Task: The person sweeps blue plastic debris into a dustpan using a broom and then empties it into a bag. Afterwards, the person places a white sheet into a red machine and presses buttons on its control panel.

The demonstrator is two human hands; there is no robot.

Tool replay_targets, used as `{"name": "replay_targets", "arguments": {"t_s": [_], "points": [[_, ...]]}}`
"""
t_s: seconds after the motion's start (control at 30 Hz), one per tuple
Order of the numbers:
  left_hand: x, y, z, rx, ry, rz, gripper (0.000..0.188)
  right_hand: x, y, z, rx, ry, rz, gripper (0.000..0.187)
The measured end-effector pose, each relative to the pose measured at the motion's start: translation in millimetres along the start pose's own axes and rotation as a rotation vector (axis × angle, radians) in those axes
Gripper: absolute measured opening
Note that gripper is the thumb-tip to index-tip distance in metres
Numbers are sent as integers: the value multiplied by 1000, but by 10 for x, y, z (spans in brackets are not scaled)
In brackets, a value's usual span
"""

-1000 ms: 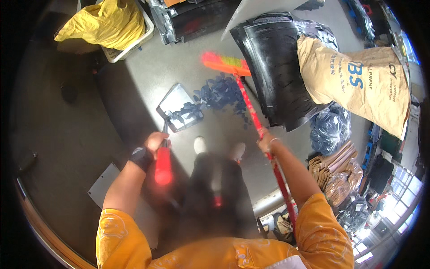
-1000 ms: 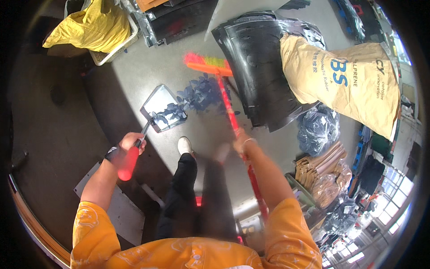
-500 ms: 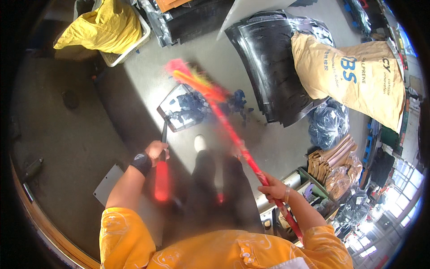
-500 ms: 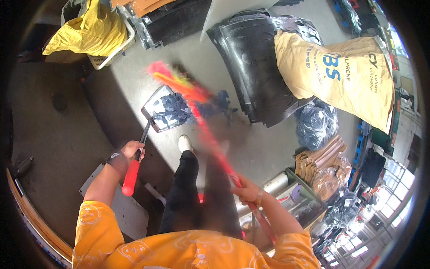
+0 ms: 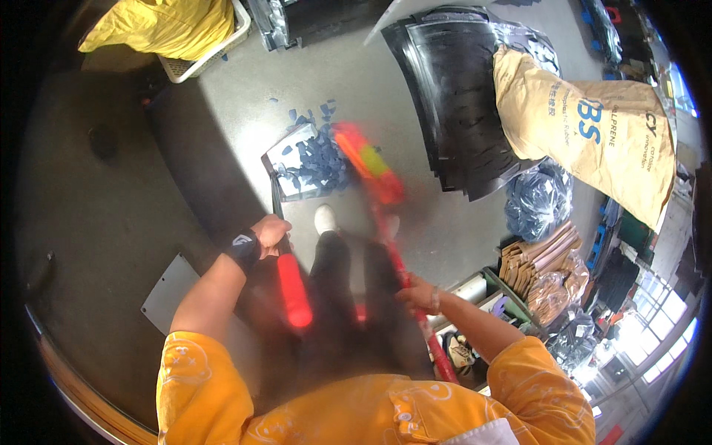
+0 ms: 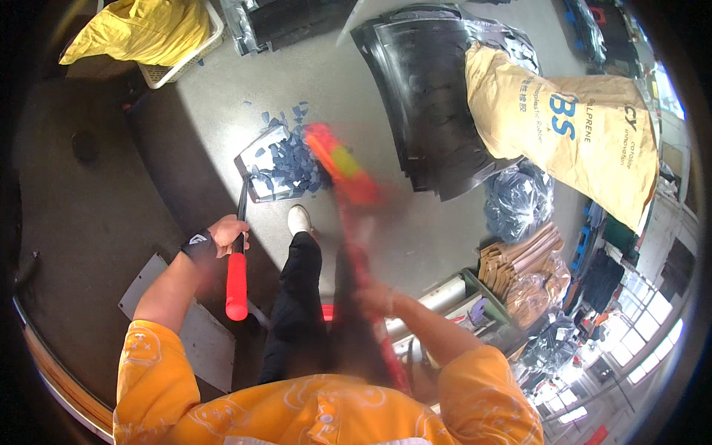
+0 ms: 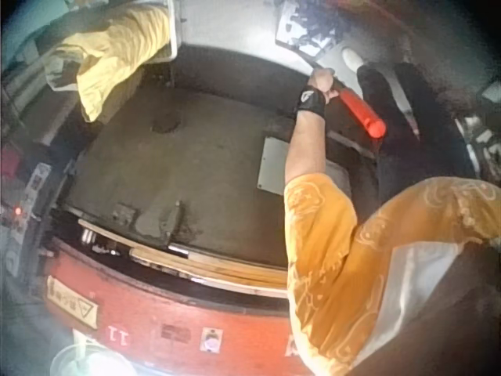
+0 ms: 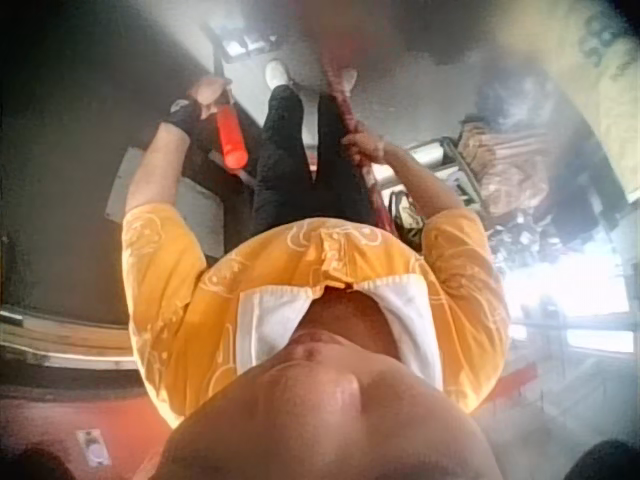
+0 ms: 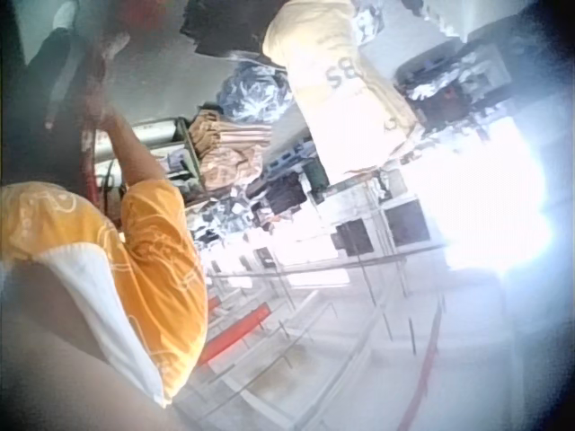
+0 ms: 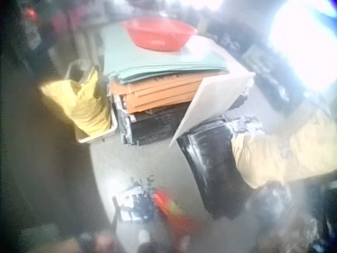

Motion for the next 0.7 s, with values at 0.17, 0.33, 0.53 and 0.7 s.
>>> {"name": "replay_targets", "arguments": {"t_s": [0.17, 0.33, 0.53, 0.7], "points": [[-51, 17, 52, 32, 111, 16, 9, 611, -6, 163, -27, 56, 108, 13], [-367, 58, 389, 197, 199, 11, 14, 753, 496, 249, -29, 130, 22, 44], [-290, -10, 1002, 152, 541, 43, 16, -3, 959, 926, -93, 261, -308, 62], [63, -86, 962, 136, 626, 73, 18, -424, -62, 1170, -78, 766, -481, 59]]}}
Point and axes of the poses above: each hand's wrist, its own y-axis away from the middle knuckle, its own x-axis out of the palm, z = x × y, the point moved 6 cm from there along -y, towards the middle knuckle, and after that the axes turned 2 degrees about -x, right-handed, at the moved point
